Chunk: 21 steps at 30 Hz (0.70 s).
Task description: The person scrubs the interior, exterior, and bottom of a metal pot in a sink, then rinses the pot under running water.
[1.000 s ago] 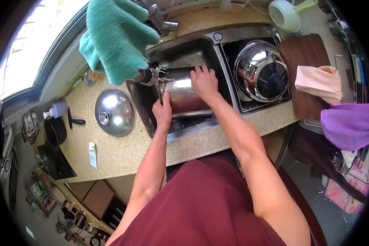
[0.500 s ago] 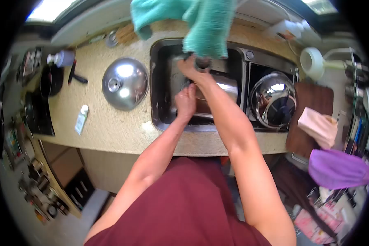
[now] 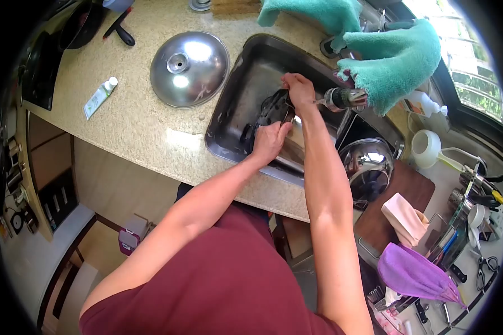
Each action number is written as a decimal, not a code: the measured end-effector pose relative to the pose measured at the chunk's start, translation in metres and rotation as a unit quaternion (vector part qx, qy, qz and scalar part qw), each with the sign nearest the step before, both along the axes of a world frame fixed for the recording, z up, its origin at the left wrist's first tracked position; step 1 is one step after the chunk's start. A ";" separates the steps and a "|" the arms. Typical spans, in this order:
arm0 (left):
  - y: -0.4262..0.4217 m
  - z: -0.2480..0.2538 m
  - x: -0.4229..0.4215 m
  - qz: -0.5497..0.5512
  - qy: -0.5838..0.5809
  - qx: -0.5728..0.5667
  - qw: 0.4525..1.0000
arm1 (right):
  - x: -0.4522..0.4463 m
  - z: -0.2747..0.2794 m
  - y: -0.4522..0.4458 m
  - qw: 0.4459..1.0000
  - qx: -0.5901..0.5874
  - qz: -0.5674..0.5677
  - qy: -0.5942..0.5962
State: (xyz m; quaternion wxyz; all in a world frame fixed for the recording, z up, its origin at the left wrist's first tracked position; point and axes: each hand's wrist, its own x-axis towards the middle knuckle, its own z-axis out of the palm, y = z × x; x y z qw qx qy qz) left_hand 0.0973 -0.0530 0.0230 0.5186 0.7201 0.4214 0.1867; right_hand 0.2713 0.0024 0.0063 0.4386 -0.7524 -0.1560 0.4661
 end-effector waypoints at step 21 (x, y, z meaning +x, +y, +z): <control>0.034 0.007 0.013 -0.048 -0.060 -0.280 0.957 | -0.014 0.010 -0.039 0.889 -0.121 0.185 -0.402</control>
